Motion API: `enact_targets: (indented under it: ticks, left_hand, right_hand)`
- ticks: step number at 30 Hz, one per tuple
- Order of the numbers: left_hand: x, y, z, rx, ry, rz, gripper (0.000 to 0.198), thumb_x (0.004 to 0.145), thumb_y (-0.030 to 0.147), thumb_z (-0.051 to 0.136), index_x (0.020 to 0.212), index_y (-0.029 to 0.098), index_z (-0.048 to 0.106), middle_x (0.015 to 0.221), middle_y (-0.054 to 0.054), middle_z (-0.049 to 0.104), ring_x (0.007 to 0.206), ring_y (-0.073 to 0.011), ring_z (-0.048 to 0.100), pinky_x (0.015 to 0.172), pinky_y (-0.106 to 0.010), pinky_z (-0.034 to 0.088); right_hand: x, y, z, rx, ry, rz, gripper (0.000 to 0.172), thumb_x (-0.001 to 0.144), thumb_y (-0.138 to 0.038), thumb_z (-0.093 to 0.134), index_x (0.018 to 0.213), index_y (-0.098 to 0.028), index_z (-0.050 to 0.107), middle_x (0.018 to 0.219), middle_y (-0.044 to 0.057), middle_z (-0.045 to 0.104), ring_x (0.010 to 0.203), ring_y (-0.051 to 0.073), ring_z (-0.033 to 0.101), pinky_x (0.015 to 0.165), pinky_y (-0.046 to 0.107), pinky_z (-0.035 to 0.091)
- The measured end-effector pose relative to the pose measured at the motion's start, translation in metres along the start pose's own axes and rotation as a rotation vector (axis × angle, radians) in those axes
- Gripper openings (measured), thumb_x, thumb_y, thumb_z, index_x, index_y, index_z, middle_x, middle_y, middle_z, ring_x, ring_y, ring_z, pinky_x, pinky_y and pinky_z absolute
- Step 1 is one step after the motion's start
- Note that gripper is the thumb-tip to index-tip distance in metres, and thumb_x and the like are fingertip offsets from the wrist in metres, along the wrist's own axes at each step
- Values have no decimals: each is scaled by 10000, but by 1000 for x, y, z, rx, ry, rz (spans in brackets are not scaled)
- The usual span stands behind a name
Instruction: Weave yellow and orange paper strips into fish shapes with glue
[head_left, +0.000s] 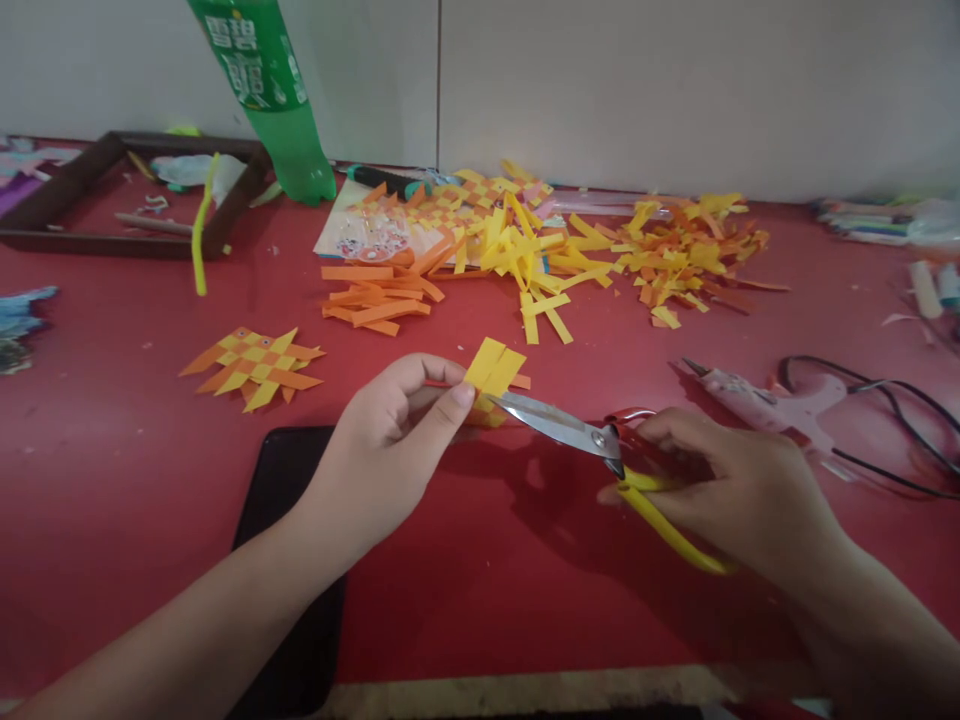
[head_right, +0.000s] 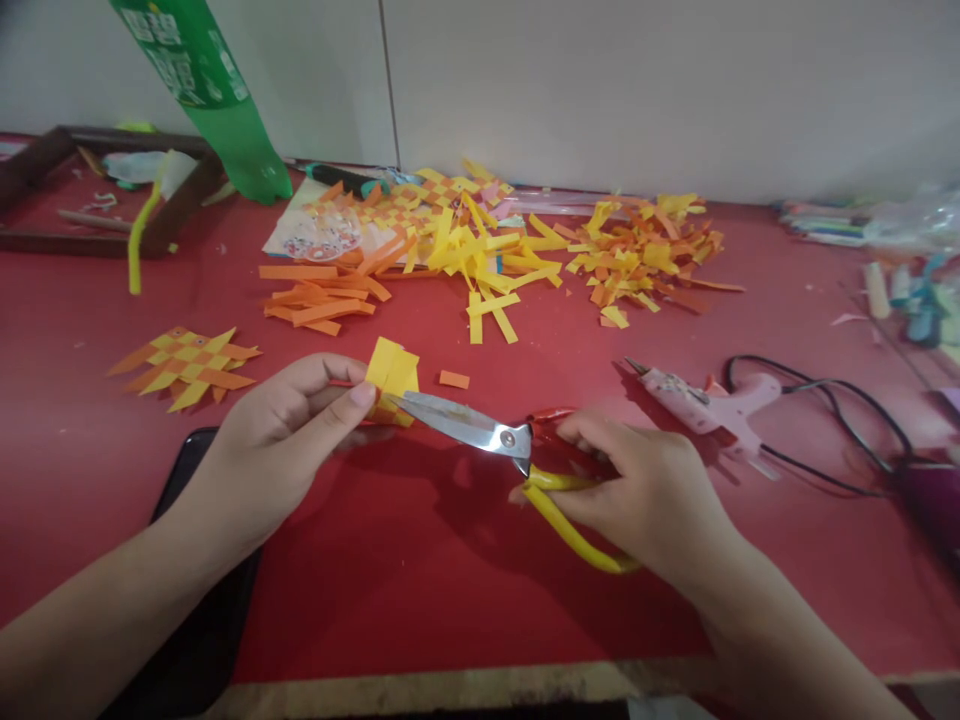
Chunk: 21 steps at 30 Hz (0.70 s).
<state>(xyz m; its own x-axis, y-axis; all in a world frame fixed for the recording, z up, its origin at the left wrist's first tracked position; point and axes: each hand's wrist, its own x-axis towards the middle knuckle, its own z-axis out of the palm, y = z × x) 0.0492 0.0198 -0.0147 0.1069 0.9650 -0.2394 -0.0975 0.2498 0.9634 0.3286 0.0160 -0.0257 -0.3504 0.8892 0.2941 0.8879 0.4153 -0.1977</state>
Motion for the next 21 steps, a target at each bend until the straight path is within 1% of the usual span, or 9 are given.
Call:
enact_targets:
  ticks: [2,5,9,12,16,21]
  left_hand:
    - [-1,1,0,62,21,28,167,909,373,660,885,220,596,812,2,768,807,-164,748,788,-258,590]
    - [-2,2,1,131,44,58,163,913,378,650,901,226,593,809,0,766,820,-173,751,747,-243,580]
    - [-2,3,1,118,39,63,151,917,359,643,877,224,588,802,2,765,795,-172,753,770,-257,589]
    - [-2,4,1,114,30,69,148,917,349,639,860,222,591,787,-1,764,791,-180,756,766,-267,597]
    - [-3,4,1,128,11,98,154,920,348,633,834,228,587,783,5,765,799,-178,758,758,-260,598]
    - [-3,4,1,167,34,124,148,920,344,630,827,236,588,786,9,766,786,-175,756,734,-255,590]
  right_hand:
    - [-1,1,0,30,-29,19,559,762,-752,579,684,-200,598,474,-60,498,384,84,427,363,198,352]
    - [-2,2,0,66,-56,24,535,755,-727,612,700,-195,600,506,-53,512,412,87,435,384,198,365]
    - [-1,1,-1,90,-63,24,544,747,-736,618,684,-197,584,500,-56,488,412,83,407,385,194,351]
    - [0,0,-1,95,-58,5,563,754,-757,596,703,-196,591,519,-46,521,422,87,414,389,195,357]
    - [-2,1,1,88,-54,-7,553,752,-750,608,722,-199,588,524,-50,511,431,91,411,394,198,360]
    - [-3,2,2,107,-103,1,561,746,-754,612,717,-194,592,545,-37,537,448,97,424,406,207,369]
